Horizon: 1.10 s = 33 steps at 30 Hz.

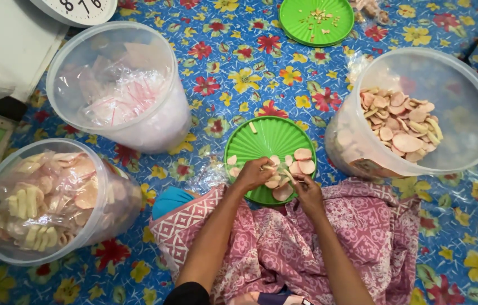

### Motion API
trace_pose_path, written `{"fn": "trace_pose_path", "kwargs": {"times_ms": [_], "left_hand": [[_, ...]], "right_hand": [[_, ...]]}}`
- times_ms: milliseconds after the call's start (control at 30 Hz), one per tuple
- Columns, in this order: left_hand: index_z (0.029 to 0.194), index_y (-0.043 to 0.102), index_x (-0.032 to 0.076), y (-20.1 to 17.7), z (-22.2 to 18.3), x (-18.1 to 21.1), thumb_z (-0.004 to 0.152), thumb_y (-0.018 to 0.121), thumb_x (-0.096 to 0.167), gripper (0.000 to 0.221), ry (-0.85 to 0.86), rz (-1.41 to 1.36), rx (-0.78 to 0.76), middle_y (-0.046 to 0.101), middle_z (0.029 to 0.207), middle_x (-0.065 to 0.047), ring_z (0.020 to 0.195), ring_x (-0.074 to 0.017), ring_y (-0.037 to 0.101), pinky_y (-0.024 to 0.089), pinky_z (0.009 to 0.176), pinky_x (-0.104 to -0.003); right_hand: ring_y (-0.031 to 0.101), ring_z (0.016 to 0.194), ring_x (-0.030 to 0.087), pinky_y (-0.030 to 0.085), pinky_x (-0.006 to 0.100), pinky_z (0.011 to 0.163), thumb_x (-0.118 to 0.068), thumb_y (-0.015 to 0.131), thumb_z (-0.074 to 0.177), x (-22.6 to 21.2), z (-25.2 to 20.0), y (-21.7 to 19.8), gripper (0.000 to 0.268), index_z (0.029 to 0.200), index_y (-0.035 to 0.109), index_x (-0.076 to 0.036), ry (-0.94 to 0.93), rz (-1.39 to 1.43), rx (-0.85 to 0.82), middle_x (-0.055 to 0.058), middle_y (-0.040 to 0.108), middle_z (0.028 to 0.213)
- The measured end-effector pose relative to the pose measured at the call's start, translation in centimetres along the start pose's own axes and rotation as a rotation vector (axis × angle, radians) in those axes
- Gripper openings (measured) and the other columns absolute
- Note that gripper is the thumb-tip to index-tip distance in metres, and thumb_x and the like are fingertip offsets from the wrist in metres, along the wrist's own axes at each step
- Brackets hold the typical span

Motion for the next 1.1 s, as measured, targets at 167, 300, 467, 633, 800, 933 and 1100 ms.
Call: {"fn": "trace_pose_path", "kwargs": {"times_ms": [167,300,467,633,800,933,1100], "left_hand": [[0.097,0.068,0.018,-0.2,-0.5,0.8,0.072,0.071,0.019,0.025,0.024,0.069,0.035,0.067,0.086,-0.017,0.076,-0.031,0.066,0.051,0.062,-0.04],[0.096,0.068,0.019,0.3,-0.7,0.8,0.072,0.072,0.019,0.024,0.058,0.135,0.024,0.067,0.089,-0.015,0.08,-0.0314,0.066,0.05,0.065,-0.041],[0.098,0.066,0.02,-0.7,-0.7,1.3,0.075,0.068,0.021,0.023,0.062,0.218,0.056,0.067,0.091,-0.017,0.086,-0.0377,0.063,0.051,0.072,-0.043],[0.097,0.066,0.021,0.0,-0.6,1.7,0.074,0.07,0.02,0.024,0.092,0.206,0.008,0.068,0.087,-0.016,0.085,-0.0371,0.064,0.052,0.071,-0.043],[0.1,0.064,0.02,0.4,-1.4,2.7,0.067,0.076,0.018,0.035,0.05,0.13,-0.044,0.068,0.08,-0.015,0.08,-0.0322,0.066,0.053,0.069,-0.041],[0.101,0.063,0.023,0.9,-1.0,1.9,0.065,0.078,0.018,0.04,0.007,0.199,-0.08,0.068,0.078,-0.014,0.081,-0.0341,0.066,0.051,0.071,-0.044],[0.099,0.062,0.022,1.2,-0.7,2.1,0.061,0.082,0.021,0.043,0.001,0.21,-0.116,0.069,0.073,-0.008,0.08,-0.0299,0.067,0.051,0.074,-0.041]], "right_hand": [[0.062,0.083,0.016,0.051,0.03,0.075,-0.009,0.064,0.084,-0.1,-0.2,0.1,0.022,0.106,0.066,-0.008,-0.013,0.035,-0.031,0.009,0.065,0.097],[0.063,0.081,0.015,0.051,0.03,0.074,-0.011,0.066,0.083,-1.8,-0.8,0.4,0.022,0.105,0.068,-0.009,-0.018,0.014,-0.079,0.009,0.067,0.096],[0.061,0.08,0.015,0.05,0.028,0.073,-0.011,0.063,0.085,-0.8,-0.4,0.4,0.024,0.108,0.066,-0.007,-0.024,0.075,-0.06,0.009,0.065,0.097],[0.063,0.082,0.016,0.05,0.03,0.074,-0.012,0.065,0.084,-3.0,-0.6,0.4,0.022,0.105,0.068,-0.009,-0.048,-0.023,-0.081,0.01,0.067,0.094],[0.061,0.09,0.021,0.048,0.033,0.08,-0.014,0.066,0.084,-2.9,-0.5,0.5,0.017,0.1,0.07,-0.009,-0.105,-0.078,-0.047,0.01,0.063,0.094],[0.059,0.079,0.013,0.049,0.027,0.074,-0.012,0.069,0.082,-0.8,0.2,0.5,0.021,0.103,0.068,-0.008,0.054,0.065,-0.018,0.007,0.064,0.089],[0.059,0.077,0.011,0.05,0.025,0.072,-0.017,0.076,0.076,-2.1,0.0,0.6,0.02,0.095,0.071,-0.012,0.066,0.058,-0.02,0.005,0.066,0.083]]}}
Point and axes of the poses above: each hand's wrist, its own z-axis towards the middle knuckle, its own y-axis out of the palm, x = y × z, the point moved 4 cm from there along z, towards the middle knuckle
